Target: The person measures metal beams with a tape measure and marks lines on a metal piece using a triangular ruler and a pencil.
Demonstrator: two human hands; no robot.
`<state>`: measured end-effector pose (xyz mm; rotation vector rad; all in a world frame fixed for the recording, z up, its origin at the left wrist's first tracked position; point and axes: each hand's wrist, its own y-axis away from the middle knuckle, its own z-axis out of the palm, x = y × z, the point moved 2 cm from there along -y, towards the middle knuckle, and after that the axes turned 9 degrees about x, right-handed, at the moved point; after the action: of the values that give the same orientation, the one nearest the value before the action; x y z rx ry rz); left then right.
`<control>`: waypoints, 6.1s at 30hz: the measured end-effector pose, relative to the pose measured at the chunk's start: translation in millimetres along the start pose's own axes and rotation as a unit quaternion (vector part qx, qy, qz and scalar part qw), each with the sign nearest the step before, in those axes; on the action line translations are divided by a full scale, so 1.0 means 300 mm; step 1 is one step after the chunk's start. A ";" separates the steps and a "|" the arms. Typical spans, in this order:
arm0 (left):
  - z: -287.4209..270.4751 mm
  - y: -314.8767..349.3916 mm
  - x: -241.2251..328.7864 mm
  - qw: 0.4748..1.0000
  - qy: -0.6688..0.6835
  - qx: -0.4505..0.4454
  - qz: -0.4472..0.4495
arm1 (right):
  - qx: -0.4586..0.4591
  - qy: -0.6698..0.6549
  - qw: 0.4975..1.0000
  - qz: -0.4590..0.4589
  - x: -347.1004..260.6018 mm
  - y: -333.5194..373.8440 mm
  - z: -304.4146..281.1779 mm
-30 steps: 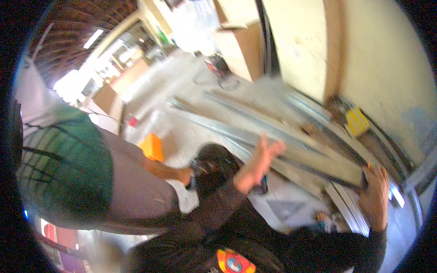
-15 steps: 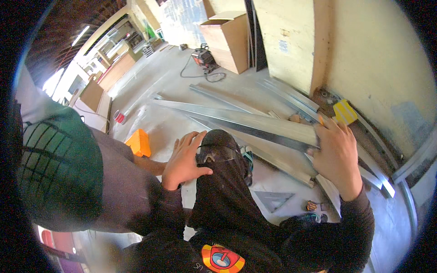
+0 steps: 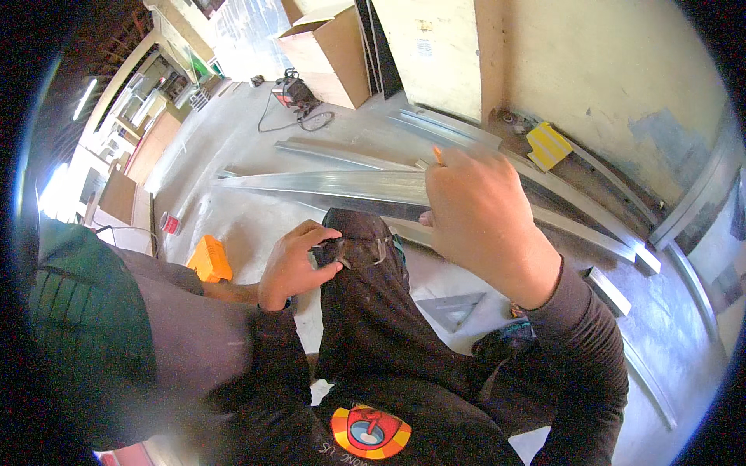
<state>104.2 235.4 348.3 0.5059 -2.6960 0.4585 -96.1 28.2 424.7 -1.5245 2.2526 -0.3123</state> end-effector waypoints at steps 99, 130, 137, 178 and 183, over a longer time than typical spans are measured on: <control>-0.026 -0.432 0.266 0.926 0.178 -0.093 0.320 | 0.142 -0.564 0.754 0.306 0.641 0.531 1.218; 0.016 -0.446 0.376 0.879 0.318 -0.062 0.349 | 0.372 -0.498 0.747 0.235 0.219 0.303 0.050; 0.009 -0.438 0.264 0.897 0.225 -0.128 0.358 | 0.229 -0.480 0.809 0.251 0.186 0.294 0.091; 0.012 -0.447 0.214 0.860 0.279 -0.345 0.251 | 0.350 -0.655 0.526 0.415 -0.175 0.243 0.270; 0.020 -0.475 0.227 0.894 0.209 -0.334 0.213 | 0.324 -0.663 0.533 0.415 -0.173 0.253 0.281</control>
<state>100.1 87.9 405.2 -0.3483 -2.3109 -0.2503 -105.1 108.2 329.3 0.0729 1.0205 0.2601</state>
